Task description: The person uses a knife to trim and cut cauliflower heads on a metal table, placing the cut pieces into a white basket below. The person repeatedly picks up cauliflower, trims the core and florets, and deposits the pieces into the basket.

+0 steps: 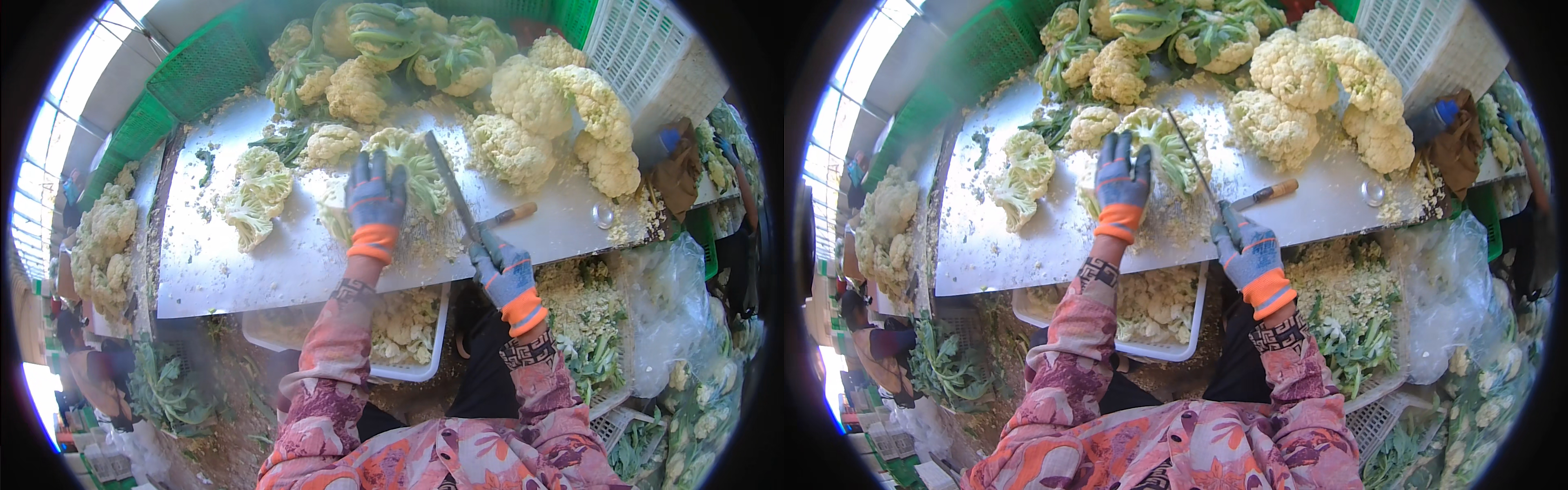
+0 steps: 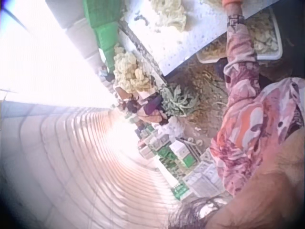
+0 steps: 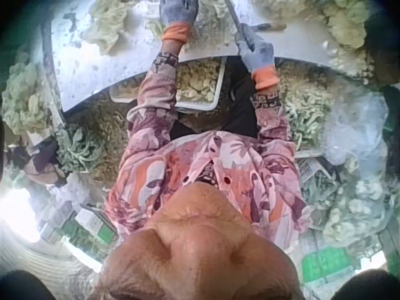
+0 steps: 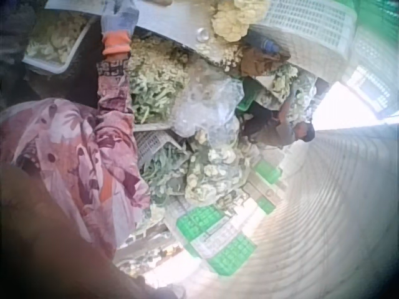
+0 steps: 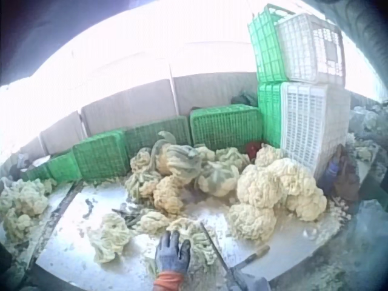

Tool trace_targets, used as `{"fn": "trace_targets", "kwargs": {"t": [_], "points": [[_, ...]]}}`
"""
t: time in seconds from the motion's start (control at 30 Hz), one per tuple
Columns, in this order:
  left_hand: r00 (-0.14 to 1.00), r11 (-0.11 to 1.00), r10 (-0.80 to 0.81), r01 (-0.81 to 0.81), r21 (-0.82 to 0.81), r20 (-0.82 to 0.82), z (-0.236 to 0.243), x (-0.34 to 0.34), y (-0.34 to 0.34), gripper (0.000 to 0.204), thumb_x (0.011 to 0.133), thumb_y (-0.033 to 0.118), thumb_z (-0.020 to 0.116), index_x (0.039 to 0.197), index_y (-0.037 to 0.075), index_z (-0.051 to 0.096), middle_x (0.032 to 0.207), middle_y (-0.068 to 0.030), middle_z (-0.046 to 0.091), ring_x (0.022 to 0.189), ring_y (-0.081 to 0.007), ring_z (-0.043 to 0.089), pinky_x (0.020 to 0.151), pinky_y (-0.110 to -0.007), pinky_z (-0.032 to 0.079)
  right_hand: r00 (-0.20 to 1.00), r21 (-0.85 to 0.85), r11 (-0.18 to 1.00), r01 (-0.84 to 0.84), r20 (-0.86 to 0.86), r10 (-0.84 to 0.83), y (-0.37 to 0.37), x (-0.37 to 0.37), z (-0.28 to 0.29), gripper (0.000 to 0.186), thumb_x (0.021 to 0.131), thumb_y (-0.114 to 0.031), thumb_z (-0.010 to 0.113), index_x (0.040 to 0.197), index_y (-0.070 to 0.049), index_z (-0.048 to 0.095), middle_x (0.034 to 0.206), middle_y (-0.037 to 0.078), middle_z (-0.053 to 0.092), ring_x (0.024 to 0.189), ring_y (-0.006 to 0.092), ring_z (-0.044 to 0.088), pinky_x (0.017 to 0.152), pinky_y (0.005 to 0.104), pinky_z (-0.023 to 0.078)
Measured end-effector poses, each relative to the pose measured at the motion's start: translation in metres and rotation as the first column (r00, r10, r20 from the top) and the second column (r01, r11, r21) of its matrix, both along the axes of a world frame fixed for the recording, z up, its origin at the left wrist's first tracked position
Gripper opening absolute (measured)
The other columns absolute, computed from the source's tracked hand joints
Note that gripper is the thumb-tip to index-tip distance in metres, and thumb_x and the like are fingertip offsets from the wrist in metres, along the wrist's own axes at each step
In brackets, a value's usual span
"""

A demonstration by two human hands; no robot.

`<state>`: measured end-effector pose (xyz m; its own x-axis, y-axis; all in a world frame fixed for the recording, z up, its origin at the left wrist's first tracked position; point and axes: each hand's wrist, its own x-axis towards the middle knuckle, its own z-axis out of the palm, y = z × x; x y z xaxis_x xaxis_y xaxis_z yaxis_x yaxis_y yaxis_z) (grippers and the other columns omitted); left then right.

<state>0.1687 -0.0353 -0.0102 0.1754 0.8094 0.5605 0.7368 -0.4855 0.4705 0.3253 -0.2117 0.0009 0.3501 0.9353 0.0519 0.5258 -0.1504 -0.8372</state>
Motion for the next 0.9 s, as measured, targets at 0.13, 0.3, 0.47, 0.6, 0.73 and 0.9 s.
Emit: {"fn": "trace_targets", "kwargs": {"t": [0.13, 0.3, 0.47, 0.6, 0.73, 0.9], "points": [[0.905, 0.93, 0.199, -0.295, -0.218, -0.376, -0.004, 0.058, 0.009, 0.069, 0.083, 0.05, 0.06, 0.141, 0.02, 0.04, 0.147, -0.0221, 0.032, 0.133, -0.0446, 0.032, 0.107, -0.049, 0.031, 0.965, 0.116, 0.991, 0.06, 0.248, -0.087, 0.025, 0.023, -0.008, 0.035, 0.091, -0.021, 0.061, 0.121, -0.004, 0.061, 0.077, 0.016, 0.065, 0.058, 0.0189, 0.061, 0.056, 0.0316, 0.048], [1.0, 0.934, -0.006, -0.005, -0.358, -0.029, -0.02, 0.052, 0.025, 0.065, 0.082, 0.034, 0.061, 0.142, 0.021, 0.038, 0.15, -0.0248, 0.025, 0.121, -0.0451, 0.047, 0.098, -0.049, 0.041, 0.83, -0.032, 0.999, -0.009, 0.557, 0.025, 0.033, 0.035, -0.004, 0.041, 0.089, -0.031, 0.057, 0.125, -0.01, 0.057, 0.091, 0.017, 0.065, 0.076, 0.0341, 0.064, 0.066, 0.0435, 0.052], [1.0, 0.984, 0.001, 0.0, -0.178, 0.006, -0.037, 0.048, 0.026, 0.059, 0.084, 0.028, 0.062, 0.137, 0.017, 0.041, 0.15, -0.0267, 0.023, 0.106, -0.0463, 0.057, 0.09, -0.047, 0.047, 0.69, -0.255, 0.966, -0.039, 0.693, 0.211, 0.047, 0.031, 0.011, 0.045, 0.087, -0.029, 0.058, 0.128, -0.012, 0.055, 0.1, 0.014, 0.062, 0.075, 0.0299, 0.066, 0.062, 0.0452, 0.052], [1.0, 0.972, -0.011, 0.014, -0.233, 0.016, -0.031, 0.048, 0.022, 0.062, 0.081, 0.025, 0.066, 0.138, 0.015, 0.042, 0.151, -0.0255, 0.023, 0.11, -0.0438, 0.056, 0.09, -0.044, 0.049, 0.66, -0.299, 0.954, 0.008, 0.719, 0.22, 0.059, 0.03, 0.017, 0.046, 0.086, -0.028, 0.059, 0.129, -0.014, 0.054, 0.104, 0.014, 0.063, 0.082, 0.0311, 0.066, 0.068, 0.046, 0.052], [0.999, 0.979, 0.004, -0.011, -0.204, -0.036, -0.024, 0.051, 0.018, 0.063, 0.081, 0.024, 0.067, 0.138, 0.016, 0.043, 0.15, -0.0251, 0.026, 0.113, -0.0431, 0.054, 0.092, -0.043, 0.048, 0.724, -0.331, 0.943, 0.017, 0.655, 0.216, 0.105, 0.048, 0.005, 0.045, 0.088, -0.031, 0.057, 0.129, -0.012, 0.054, 0.094, 0.013, 0.067, 0.085, 0.0327, 0.065, 0.076, 0.0426, 0.05], [1.0, 0.987, -0.023, 0.021, -0.159, -0.011, -0.03, 0.048, 0.02, 0.065, 0.08, 0.024, 0.066, 0.139, 0.017, 0.041, 0.15, -0.0266, 0.024, 0.11, -0.0448, 0.056, 0.089, -0.045, 0.05, 1.0, -0.126, 0.992, 0.009, 0.004, -0.008, 0.102, 0.072, -0.017, 0.036, 0.09, -0.037, 0.056, 0.112, -0.01, 0.065, 0.088, 0.017, 0.067, 0.082, 0.0359, 0.064, 0.074, 0.0405, 0.049]]}}
